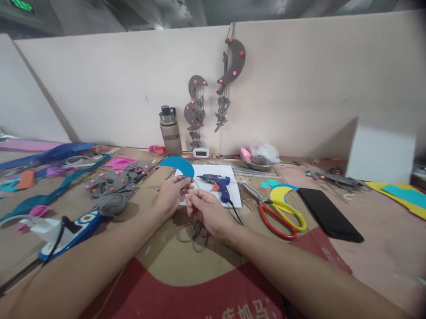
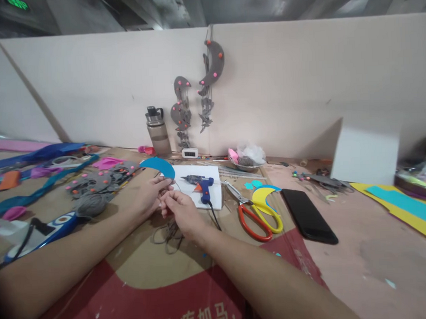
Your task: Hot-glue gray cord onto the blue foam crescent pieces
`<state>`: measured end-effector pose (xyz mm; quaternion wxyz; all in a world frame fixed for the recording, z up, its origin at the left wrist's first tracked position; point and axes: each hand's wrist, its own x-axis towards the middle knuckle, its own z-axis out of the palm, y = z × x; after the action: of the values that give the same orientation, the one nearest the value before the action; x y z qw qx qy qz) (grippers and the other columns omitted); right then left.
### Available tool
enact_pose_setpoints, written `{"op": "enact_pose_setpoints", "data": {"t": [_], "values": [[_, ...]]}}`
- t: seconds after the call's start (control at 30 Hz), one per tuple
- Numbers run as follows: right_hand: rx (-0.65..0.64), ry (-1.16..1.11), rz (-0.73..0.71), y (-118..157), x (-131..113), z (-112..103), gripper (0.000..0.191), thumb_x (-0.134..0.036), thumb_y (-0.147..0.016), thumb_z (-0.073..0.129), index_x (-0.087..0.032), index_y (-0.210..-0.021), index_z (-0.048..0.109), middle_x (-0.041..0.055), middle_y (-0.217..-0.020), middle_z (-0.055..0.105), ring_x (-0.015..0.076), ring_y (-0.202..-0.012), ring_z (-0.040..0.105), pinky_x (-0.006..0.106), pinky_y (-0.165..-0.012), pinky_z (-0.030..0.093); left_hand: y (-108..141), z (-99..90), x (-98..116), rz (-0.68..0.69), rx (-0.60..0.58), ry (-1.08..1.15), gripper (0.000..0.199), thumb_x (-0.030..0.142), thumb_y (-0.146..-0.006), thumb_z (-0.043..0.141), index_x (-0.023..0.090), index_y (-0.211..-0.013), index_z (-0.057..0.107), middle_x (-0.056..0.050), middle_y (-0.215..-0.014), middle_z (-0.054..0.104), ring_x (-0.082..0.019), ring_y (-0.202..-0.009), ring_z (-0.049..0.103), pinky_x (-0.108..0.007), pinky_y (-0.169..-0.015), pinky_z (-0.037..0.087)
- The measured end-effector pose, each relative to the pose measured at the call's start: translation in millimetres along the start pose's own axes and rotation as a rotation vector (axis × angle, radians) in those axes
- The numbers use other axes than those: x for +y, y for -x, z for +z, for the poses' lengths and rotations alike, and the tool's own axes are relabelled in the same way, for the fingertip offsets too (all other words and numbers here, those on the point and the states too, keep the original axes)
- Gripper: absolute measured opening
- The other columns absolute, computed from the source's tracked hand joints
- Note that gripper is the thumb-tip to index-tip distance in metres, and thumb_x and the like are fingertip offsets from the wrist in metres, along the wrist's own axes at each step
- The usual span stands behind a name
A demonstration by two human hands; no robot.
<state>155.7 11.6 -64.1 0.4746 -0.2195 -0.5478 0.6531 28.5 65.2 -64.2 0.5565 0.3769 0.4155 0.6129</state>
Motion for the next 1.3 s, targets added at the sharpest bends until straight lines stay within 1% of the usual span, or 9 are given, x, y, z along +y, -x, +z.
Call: {"op": "enact_pose_setpoints", "data": {"t": [0.07,0.2,0.27,0.37,0.7,0.9,1.07,1.2,1.3], "values": [[0.0,0.026,-0.024,2,0,0,0.024,-0.041,-0.08,0.052,-0.02,-0.072,0.045,-0.0037,-0.063,0.048,0.0091,-0.056,0.044,0.022,-0.056,0.038,1,1.0,1,0.05,-0.056,0.022,0.024,0.021,-0.057,0.075,0.011,-0.072,0.059,-0.003,-0.069,0.064,-0.008,-0.056,0.057,-0.018,-0.05,0.042],[0.038,0.217,-0.04,9,-6,2,0.027,-0.038,-0.077,0.059,-0.02,-0.068,0.04,-0.006,-0.057,0.046,0.0082,-0.052,0.039,0.02,-0.052,0.033,4,2.4,3,0.057,-0.047,-0.015,0.023,0.024,-0.058,0.074,0.01,-0.072,0.061,-0.003,-0.07,0.064,-0.006,-0.056,0.056,-0.016,-0.049,0.039],[0.049,0.302,-0.032,11,-7,3,0.025,-0.037,-0.081,0.053,-0.02,-0.068,0.041,-0.0055,-0.058,0.047,0.0082,-0.052,0.037,0.02,-0.051,0.031,4,2.5,3,0.062,-0.046,-0.02,0.023,0.024,-0.059,0.074,0.011,-0.072,0.061,-0.003,-0.071,0.063,-0.006,-0.056,0.056,-0.016,-0.049,0.038],[0.06,0.357,-0.038,13,-7,3,0.021,-0.036,-0.086,0.045,-0.02,-0.072,0.042,-0.0048,-0.062,0.048,0.009,-0.056,0.04,0.021,-0.054,0.032,3,1.6,1,0.064,-0.054,-0.032,0.022,0.025,-0.061,0.073,0.011,-0.073,0.061,-0.003,-0.07,0.064,-0.007,-0.056,0.056,-0.017,-0.049,0.038],[-0.018,0.24,-0.008,7,2,-5,0.019,-0.038,-0.087,0.046,-0.021,-0.079,0.043,-0.0031,-0.068,0.051,0.0104,-0.063,0.046,0.025,-0.062,0.036,-2,0.0,-4,0.067,-0.059,-0.028,0.019,0.024,-0.064,0.07,0.011,-0.075,0.062,-0.006,-0.073,0.065,-0.008,-0.058,0.058,-0.018,-0.05,0.039],[-0.04,0.128,0.002,5,4,-5,0.017,-0.036,-0.085,0.049,-0.021,-0.079,0.044,-0.0035,-0.067,0.051,0.0102,-0.06,0.046,0.025,-0.061,0.036,1,0.9,-2,0.078,-0.066,-0.016,0.019,0.023,-0.063,0.07,0.011,-0.075,0.062,-0.005,-0.074,0.064,-0.008,-0.058,0.058,-0.018,-0.051,0.041],[-0.026,0.042,-0.001,5,3,-3,0.012,-0.03,-0.084,0.05,-0.021,-0.08,0.044,-0.0047,-0.066,0.05,0.0092,-0.059,0.045,0.024,-0.06,0.035,1,-0.7,-2,0.088,-0.069,-0.018,0.018,0.024,-0.064,0.07,0.011,-0.073,0.062,-0.005,-0.073,0.064,-0.008,-0.057,0.058,-0.019,-0.05,0.041],[-0.015,0.077,0.013,5,3,-3,0.012,-0.03,-0.085,0.048,-0.021,-0.08,0.041,-0.0053,-0.063,0.05,0.0089,-0.057,0.044,0.023,-0.058,0.034,0,0.0,-3,0.074,-0.054,-0.004,0.02,0.024,-0.062,0.071,0.01,-0.073,0.061,-0.005,-0.072,0.064,-0.008,-0.056,0.058,-0.019,-0.049,0.041],[-0.037,0.245,0.039,9,-3,-1,0.012,-0.031,-0.086,0.044,-0.021,-0.08,0.04,-0.0057,-0.061,0.048,0.0092,-0.054,0.041,0.022,-0.054,0.033,0,1.0,-2,0.068,-0.036,0.0,0.02,0.023,-0.061,0.072,0.011,-0.072,0.061,-0.005,-0.072,0.064,-0.008,-0.055,0.057,-0.019,-0.048,0.04]]}}
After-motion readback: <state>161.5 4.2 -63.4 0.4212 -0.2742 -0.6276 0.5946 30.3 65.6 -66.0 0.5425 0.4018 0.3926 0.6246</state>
